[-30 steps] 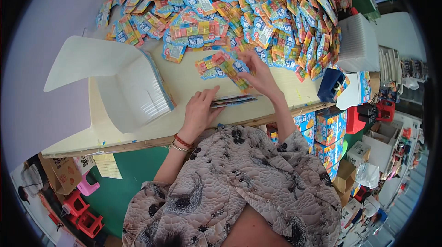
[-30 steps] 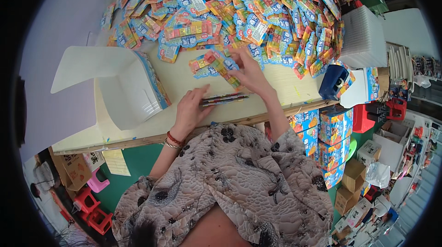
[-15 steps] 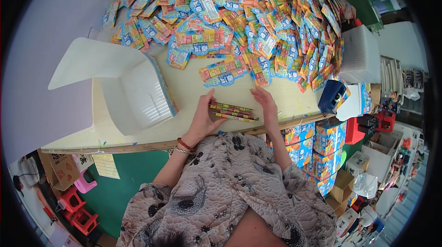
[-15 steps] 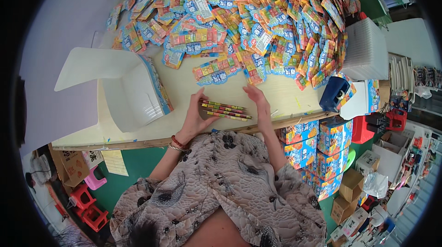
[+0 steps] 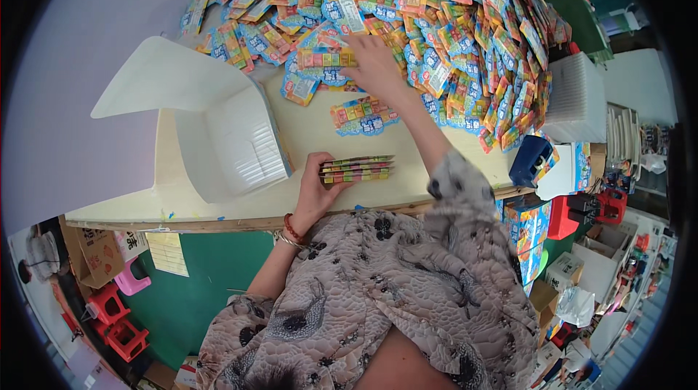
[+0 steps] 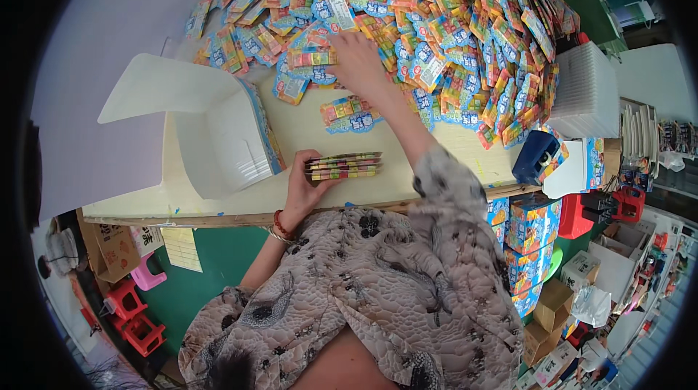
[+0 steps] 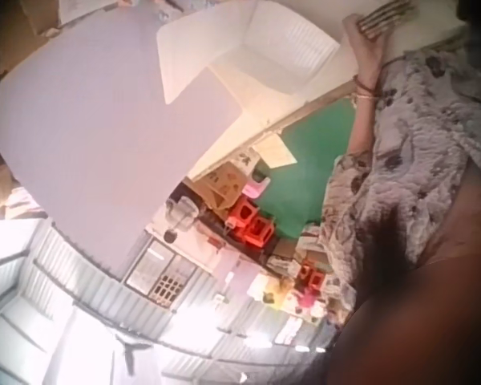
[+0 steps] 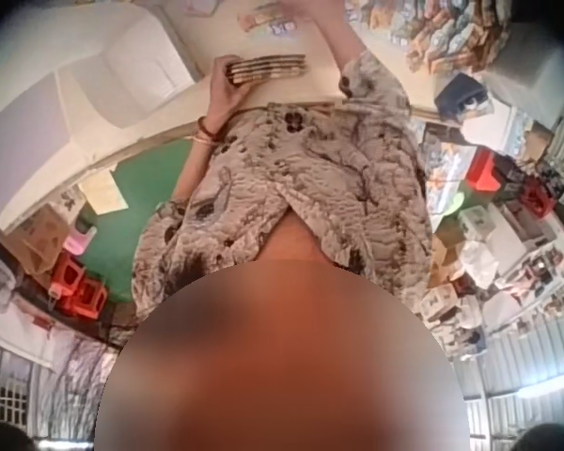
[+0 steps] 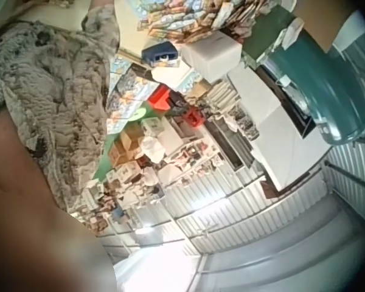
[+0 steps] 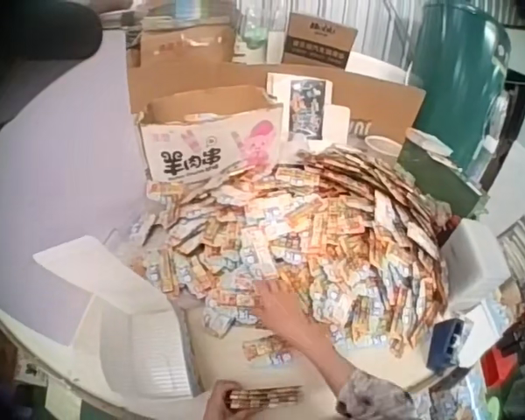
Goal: Packing stacks of colorful sachets into display boxes on a workbench.
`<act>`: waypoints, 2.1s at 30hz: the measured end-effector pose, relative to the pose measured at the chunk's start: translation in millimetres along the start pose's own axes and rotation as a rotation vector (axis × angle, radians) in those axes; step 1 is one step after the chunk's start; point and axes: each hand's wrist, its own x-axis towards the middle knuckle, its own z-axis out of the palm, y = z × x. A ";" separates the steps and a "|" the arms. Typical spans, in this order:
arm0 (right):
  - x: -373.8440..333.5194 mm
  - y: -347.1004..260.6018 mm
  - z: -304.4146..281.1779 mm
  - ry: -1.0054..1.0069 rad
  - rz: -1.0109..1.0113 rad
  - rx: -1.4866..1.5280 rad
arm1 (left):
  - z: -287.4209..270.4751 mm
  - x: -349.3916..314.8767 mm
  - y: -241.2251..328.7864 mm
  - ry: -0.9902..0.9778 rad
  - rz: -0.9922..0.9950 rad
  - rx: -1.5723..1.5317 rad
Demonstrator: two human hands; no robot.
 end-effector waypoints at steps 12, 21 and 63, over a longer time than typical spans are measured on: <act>-72.2 -0.1 -8.8 0.024 0.543 0.924 | -1.4 3.8 22.1 0.017 -0.349 -0.625; -160.2 2.4 -48.3 -0.198 0.200 0.485 | -4.3 9.8 12.4 -0.006 -0.430 -0.782; -106.7 21.7 -57.4 -0.072 0.339 0.060 | 0.0 22.1 11.1 -0.290 0.114 0.073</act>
